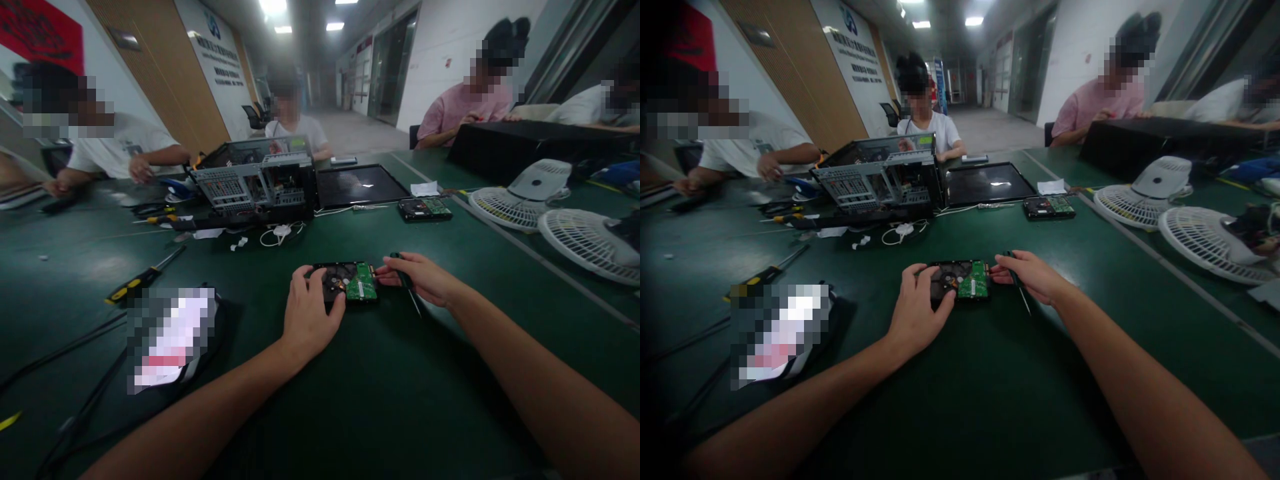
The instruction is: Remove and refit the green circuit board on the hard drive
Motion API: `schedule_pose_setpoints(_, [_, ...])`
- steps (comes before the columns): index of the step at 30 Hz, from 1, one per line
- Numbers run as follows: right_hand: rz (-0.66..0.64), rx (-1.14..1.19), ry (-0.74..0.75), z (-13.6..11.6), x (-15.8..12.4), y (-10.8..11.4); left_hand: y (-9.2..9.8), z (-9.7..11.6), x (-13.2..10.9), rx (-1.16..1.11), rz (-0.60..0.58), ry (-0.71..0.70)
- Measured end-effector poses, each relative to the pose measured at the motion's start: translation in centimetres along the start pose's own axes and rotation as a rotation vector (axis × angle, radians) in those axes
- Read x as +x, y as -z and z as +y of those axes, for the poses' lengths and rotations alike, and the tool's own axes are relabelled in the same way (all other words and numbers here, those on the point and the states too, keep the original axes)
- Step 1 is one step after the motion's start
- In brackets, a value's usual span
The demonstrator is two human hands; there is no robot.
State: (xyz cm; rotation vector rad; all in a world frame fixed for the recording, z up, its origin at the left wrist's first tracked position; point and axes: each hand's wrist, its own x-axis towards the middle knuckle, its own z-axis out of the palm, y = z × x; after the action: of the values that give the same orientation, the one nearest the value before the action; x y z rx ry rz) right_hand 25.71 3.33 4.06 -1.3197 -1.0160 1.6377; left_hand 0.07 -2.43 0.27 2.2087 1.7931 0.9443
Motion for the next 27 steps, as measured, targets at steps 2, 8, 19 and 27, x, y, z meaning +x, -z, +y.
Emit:
schedule_pose_setpoints(2, [0.003,0.006,0.009,0.2,0.2,0.1,0.0,0.0,0.1,0.029,0.021,-0.031])
schedule_pose_setpoints(8, [0.135,-0.099,0.227,-0.2,0.7,1.3,0.4,0.8,-0.3,-0.017,-0.106,-0.428])
schedule_pose_setpoints(19, [0.167,-0.426,0.661,-1.1,-1.8,-0.6,-0.2,-0.3,0.3,0.013,-0.137,-0.665])
schedule_pose_setpoints(27, [0.149,-0.434,0.696,-0.6,-1.8,-1.2,-0.2,-0.1,0.2,-0.005,-0.138,-0.655])
